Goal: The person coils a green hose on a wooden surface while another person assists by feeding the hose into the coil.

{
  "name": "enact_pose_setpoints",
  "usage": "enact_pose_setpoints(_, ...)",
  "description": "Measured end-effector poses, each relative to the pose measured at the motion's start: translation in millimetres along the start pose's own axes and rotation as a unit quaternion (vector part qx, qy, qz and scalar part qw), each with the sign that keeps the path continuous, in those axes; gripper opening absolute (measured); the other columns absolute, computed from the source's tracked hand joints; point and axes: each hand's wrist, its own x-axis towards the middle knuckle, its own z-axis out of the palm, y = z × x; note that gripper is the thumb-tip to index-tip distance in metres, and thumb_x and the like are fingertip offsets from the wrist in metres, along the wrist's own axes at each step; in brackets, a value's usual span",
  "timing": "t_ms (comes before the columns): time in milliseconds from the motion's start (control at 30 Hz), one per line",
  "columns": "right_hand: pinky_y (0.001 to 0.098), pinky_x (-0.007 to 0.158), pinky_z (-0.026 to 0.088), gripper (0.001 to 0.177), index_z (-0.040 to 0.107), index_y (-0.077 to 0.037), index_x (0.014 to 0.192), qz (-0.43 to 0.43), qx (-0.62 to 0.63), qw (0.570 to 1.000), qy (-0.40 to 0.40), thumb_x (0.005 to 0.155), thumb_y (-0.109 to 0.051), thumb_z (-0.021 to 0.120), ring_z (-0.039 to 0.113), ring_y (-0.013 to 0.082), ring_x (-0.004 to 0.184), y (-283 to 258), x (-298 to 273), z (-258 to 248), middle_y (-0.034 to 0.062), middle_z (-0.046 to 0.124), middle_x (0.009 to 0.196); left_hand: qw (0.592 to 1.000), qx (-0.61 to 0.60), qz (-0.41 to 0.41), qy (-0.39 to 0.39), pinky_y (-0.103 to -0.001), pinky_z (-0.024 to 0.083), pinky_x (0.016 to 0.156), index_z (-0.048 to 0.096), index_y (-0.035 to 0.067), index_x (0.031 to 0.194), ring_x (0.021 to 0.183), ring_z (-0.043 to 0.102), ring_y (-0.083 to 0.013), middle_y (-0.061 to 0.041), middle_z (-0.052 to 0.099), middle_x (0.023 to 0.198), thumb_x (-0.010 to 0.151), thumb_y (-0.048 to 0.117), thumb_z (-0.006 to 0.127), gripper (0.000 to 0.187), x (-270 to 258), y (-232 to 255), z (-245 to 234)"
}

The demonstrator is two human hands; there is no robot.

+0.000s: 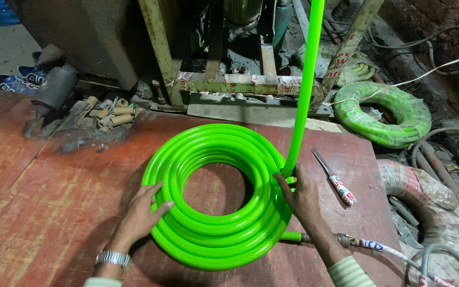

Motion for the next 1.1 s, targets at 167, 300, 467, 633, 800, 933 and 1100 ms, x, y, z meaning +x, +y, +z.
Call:
enact_pose_setpoints(167,0.0376,0.064,0.066,0.031,0.057,-0.009,0.105,0.036,0.012,0.999,-0.011,0.092,-0.034,0.07,0.075,0.0247,0.08,-3,-7,-1,0.0066,0.075,0.098,0.999,0.013,-0.012,0.049,-0.04,0.037,0.114,0.045,0.007,0.149,0.13,0.051,-0.0341,-0.019,0.051,0.136,0.082,0.048,0.074,0.084,-27,-3,30)
enact_pose_setpoints(300,0.0359,0.063,0.065,0.03,0.057,-0.01,0.106,0.018,0.01,1.0,-0.013,0.091,-0.032,0.071,0.074,0.0224,0.079,-5,-13,-2,0.0057,0.074,0.096,0.997,0.02,-0.009,0.073,-0.038,0.046,0.102,0.045,0.007,0.15,0.106,0.06,-0.0288,-0.015,0.053,0.125,0.082,0.045,0.074,0.083,-27,-7,42)
enact_pose_setpoints(467,0.0434,0.062,0.057,0.034,0.062,-0.016,0.112,0.038,-0.04,0.998,-0.017,0.088,-0.036,0.074,0.075,0.0236,0.076,4,-22,4,0.005,0.075,0.099,0.997,0.063,-0.007,0.032,-0.043,0.036,0.114,0.049,0.006,0.146,0.132,0.049,-0.0348,-0.018,0.056,0.133,0.082,0.047,0.075,0.08,-22,-2,28)
enact_pose_setpoints(633,0.0407,0.067,0.056,0.031,0.058,-0.012,0.115,-0.025,-0.03,0.999,-0.015,0.091,-0.027,0.072,0.071,0.0264,0.081,5,-29,5,0.0077,0.07,0.098,0.987,0.158,0.025,0.02,-0.053,0.025,0.12,0.047,0.002,0.144,0.131,0.048,-0.0379,-0.021,0.057,0.132,0.084,0.05,0.072,0.081,-18,9,26)
enact_pose_setpoints(800,0.0465,0.067,0.048,0.029,0.054,-0.008,0.115,-0.087,-0.069,0.994,-0.012,0.093,-0.023,0.066,0.063,0.0356,0.084,15,-40,13,0.0131,0.061,0.096,0.98,0.178,0.071,0.05,-0.05,0.041,0.105,0.053,0.006,0.142,0.117,0.048,-0.0361,-0.016,0.054,0.127,0.081,0.044,0.08,0.077,-5,114,7)
enact_pose_setpoints(933,0.0463,0.072,0.048,0.031,0.053,-0.004,0.116,-0.104,-0.102,0.989,-0.019,0.094,-0.023,0.062,0.06,0.0367,0.088,18,-44,16,0.0164,0.057,0.099,0.977,0.007,0.201,0.075,-0.045,0.035,0.108,0.063,0.008,0.132,0.119,0.056,-0.0305,-0.013,0.062,0.122,0.088,0.041,0.071,0.056,20,200,0)
enact_pose_setpoints(1100,0.0483,0.077,0.053,0.044,0.049,0.004,0.123,-0.101,-0.156,0.982,-0.02,0.094,-0.027,0.062,0.061,0.0421,0.098,32,-52,22,0.024,0.059,0.113,0.96,-0.137,0.239,0.045,-0.043,0.043,0.109,0.051,0.008,0.143,0.131,0.056,-0.0309,-0.015,0.056,0.143,0.094,0.044,0.059,0.061,51,303,-21)
